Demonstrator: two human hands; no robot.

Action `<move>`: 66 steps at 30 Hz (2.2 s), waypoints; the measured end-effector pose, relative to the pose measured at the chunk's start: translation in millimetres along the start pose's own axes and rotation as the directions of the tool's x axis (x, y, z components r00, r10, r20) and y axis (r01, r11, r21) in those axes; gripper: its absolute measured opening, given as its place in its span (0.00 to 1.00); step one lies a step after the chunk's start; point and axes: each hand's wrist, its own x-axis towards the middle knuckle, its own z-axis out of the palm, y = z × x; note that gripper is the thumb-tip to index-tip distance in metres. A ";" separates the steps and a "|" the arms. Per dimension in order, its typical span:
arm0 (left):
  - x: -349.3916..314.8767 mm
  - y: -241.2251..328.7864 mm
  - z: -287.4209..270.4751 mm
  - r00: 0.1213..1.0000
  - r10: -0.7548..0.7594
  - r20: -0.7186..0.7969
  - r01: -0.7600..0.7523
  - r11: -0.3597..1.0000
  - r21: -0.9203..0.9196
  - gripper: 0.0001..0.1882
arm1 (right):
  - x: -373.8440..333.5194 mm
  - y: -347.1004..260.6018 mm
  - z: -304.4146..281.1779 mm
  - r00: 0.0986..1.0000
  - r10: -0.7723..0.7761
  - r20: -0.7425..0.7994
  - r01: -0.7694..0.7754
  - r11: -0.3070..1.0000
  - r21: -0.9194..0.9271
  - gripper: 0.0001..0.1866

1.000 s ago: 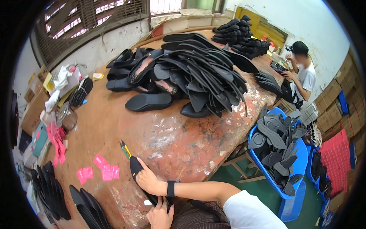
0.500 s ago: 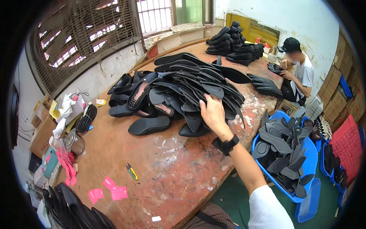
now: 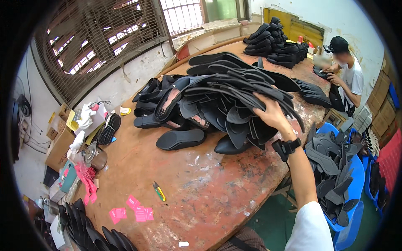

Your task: The person inserts black insoles into black pointed-toe flats at a workbench. They pick up a shoe, place an insole inside, press it down, and then set the shoe aside. The process is repeated for multiple pairs of shoes.

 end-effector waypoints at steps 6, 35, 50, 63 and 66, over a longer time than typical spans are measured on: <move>32.6 81.6 -45.7 0.873 0.060 -0.484 0.094 0.953 0.287 0.24 | -65.4 -106.8 40.3 0.903 -0.401 -0.154 0.378 0.912 -0.157 0.26; 458.8 479.2 119.6 0.962 0.268 0.046 -0.155 0.679 -0.717 0.62 | 99.0 -33.3 244.5 0.897 0.193 0.398 -0.051 0.940 -0.339 0.29; 472.5 455.9 167.8 0.891 0.446 -0.083 -0.148 0.113 -0.982 0.50 | 95.2 -36.4 255.1 0.823 0.132 0.553 -0.143 0.989 -0.024 0.31; 357.3 209.6 78.6 0.941 0.269 0.206 0.039 0.517 -0.855 0.47 | -60.8 -227.7 246.1 0.494 -0.463 0.736 -0.543 0.498 0.677 0.42; 296.8 208.0 49.6 0.987 0.158 -0.027 -0.118 0.602 -0.790 0.39 | -63.8 -247.5 203.9 0.477 -0.627 0.616 -0.169 0.622 0.764 0.37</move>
